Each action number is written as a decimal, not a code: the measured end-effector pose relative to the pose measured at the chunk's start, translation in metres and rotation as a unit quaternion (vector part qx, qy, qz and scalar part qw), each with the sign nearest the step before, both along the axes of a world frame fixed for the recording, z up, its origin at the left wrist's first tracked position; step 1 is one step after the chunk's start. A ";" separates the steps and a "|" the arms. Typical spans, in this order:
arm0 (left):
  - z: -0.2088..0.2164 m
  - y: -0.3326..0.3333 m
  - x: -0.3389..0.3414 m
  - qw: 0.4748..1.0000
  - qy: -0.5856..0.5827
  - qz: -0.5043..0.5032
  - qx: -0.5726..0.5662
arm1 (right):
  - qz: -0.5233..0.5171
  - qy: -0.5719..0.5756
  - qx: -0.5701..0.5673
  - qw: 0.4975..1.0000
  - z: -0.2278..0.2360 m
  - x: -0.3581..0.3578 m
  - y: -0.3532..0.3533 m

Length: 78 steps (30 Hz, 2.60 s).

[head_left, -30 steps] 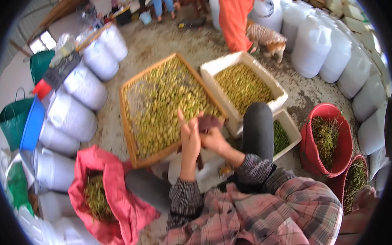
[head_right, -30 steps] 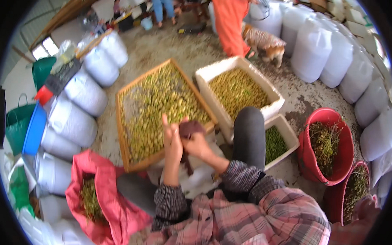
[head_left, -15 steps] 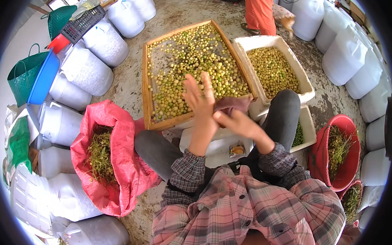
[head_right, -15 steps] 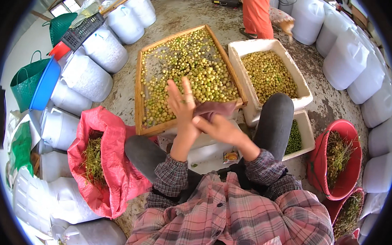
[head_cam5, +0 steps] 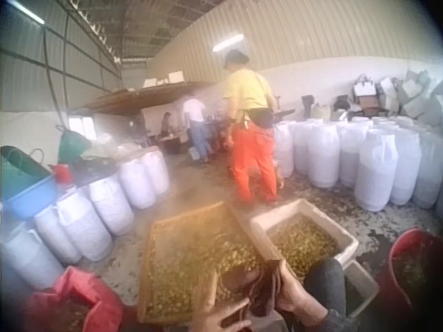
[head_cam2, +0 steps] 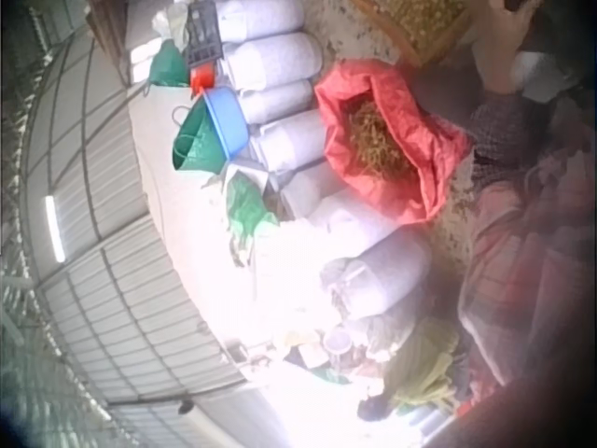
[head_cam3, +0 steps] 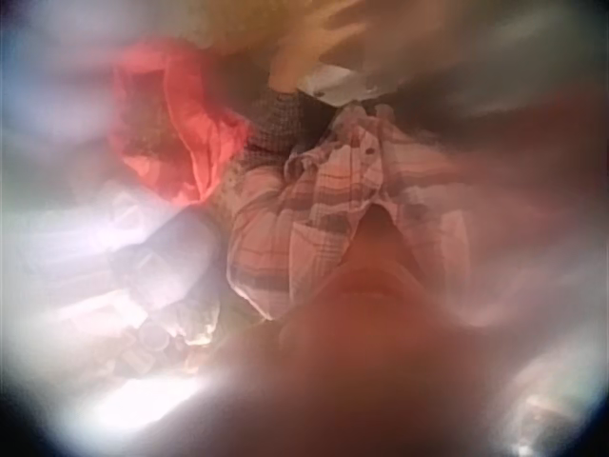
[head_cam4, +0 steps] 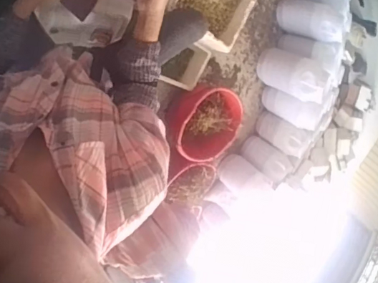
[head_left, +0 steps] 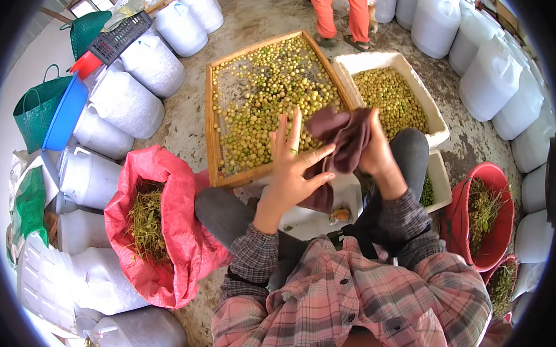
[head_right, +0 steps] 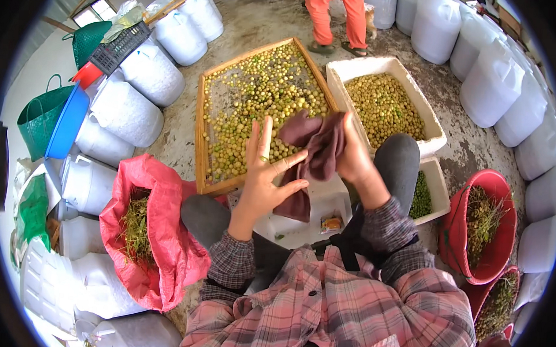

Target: Sorting small green fruits on a wooden screen in a processing area.

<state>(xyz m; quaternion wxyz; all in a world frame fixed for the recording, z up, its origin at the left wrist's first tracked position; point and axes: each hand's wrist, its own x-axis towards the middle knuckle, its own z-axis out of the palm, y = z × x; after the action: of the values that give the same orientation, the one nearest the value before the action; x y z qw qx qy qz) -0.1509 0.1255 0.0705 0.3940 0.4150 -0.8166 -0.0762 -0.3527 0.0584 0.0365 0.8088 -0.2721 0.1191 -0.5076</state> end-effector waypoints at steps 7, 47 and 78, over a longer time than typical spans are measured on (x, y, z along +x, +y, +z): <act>-0.014 0.002 -0.002 0.988 -0.107 -0.039 0.100 | 0.193 0.450 -0.289 0.822 0.050 0.023 0.010; -0.057 0.019 -0.027 0.511 0.741 -0.144 0.410 | 0.155 0.090 0.016 0.984 0.000 0.053 0.031; -0.089 -0.143 0.146 0.913 -0.202 0.282 0.216 | -0.152 0.538 -0.286 0.778 -0.058 0.063 -0.111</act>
<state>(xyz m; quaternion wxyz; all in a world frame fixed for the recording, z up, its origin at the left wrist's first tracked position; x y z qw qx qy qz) -0.0048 -0.0178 -0.0188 0.1263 0.7093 -0.6916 -0.0513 -0.2896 -0.0522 -0.0217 0.4106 -0.6982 0.4237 -0.4056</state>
